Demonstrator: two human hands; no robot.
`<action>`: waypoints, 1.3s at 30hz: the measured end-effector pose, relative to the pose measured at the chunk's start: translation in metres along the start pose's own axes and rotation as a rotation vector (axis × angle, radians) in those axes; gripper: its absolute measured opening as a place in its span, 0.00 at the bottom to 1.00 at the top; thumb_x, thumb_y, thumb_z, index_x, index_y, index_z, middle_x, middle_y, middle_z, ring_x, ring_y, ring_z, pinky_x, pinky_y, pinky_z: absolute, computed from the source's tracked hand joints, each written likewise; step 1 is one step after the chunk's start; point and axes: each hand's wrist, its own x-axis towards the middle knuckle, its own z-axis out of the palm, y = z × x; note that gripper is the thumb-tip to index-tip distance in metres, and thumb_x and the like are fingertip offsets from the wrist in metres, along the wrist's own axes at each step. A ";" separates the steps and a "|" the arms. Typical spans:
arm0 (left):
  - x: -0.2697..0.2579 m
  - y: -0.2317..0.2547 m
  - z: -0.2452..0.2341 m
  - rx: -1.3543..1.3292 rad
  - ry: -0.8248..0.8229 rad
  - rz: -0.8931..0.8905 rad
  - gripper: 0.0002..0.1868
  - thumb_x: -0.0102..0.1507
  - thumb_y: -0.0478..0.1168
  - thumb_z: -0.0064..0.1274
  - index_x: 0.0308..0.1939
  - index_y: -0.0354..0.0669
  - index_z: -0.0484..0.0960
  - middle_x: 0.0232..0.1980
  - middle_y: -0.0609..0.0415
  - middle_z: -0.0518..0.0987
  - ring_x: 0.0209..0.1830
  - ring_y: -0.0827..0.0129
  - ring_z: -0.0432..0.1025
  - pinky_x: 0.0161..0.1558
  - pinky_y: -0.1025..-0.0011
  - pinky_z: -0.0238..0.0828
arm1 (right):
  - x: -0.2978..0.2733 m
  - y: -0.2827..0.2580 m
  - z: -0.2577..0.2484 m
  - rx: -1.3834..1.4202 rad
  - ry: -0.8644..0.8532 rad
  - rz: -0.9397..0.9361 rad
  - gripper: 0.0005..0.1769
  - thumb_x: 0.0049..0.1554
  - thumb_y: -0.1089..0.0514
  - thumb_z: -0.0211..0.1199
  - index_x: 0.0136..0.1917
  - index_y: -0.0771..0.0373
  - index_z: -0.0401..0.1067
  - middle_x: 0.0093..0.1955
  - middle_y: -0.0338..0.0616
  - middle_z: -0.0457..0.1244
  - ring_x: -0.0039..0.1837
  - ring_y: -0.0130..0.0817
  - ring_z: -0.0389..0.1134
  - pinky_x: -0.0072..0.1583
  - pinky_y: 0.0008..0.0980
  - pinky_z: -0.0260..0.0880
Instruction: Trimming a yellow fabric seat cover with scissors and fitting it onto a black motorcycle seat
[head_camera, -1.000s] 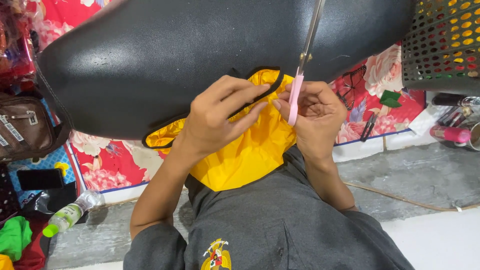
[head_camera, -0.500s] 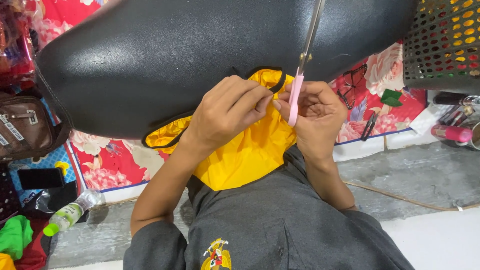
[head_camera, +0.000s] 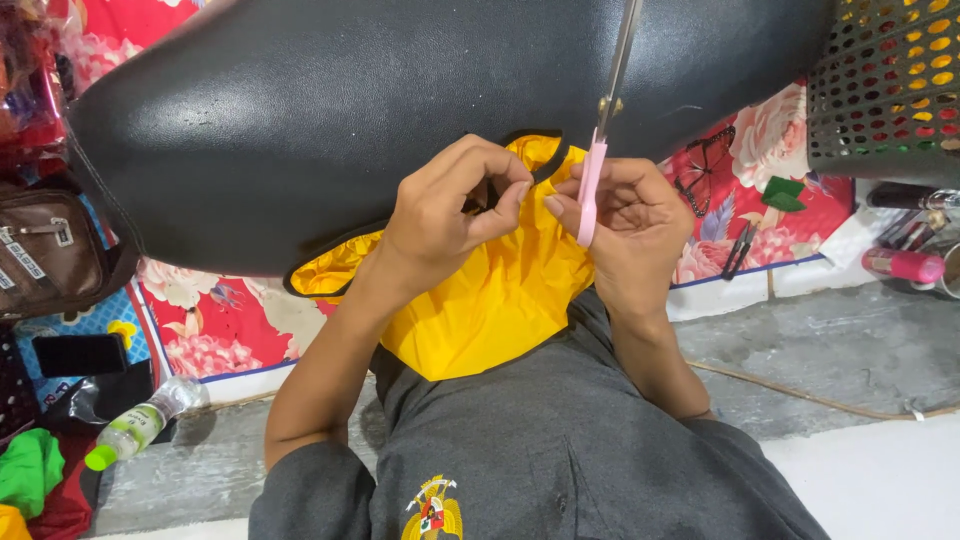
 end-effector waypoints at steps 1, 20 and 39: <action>0.000 0.000 0.000 -0.001 0.001 0.000 0.04 0.65 0.28 0.58 0.41 0.39 0.81 0.34 0.53 0.77 0.32 0.66 0.75 0.34 0.73 0.77 | 0.000 -0.002 -0.003 -0.001 -0.001 0.000 0.18 0.52 0.72 0.76 0.54 0.70 0.75 0.47 0.56 0.70 0.52 0.42 0.75 0.62 0.41 0.76; 0.014 -0.009 -0.012 -0.142 0.149 -0.214 0.07 0.72 0.39 0.50 0.48 0.39 0.79 0.43 0.53 0.81 0.39 0.73 0.76 0.42 0.79 0.78 | -0.064 -0.027 -0.041 0.474 -0.479 0.597 0.21 0.61 0.52 0.67 0.52 0.74 0.68 0.30 0.46 0.61 0.28 0.31 0.61 0.39 0.35 0.69; 0.013 -0.014 0.008 -0.116 0.218 -0.186 0.06 0.71 0.38 0.51 0.49 0.40 0.79 0.47 0.50 0.79 0.44 0.70 0.77 0.47 0.79 0.79 | -0.070 -0.010 -0.027 0.248 -0.346 0.417 0.12 0.62 0.57 0.64 0.51 0.70 0.71 0.33 0.46 0.64 0.29 0.32 0.66 0.36 0.31 0.77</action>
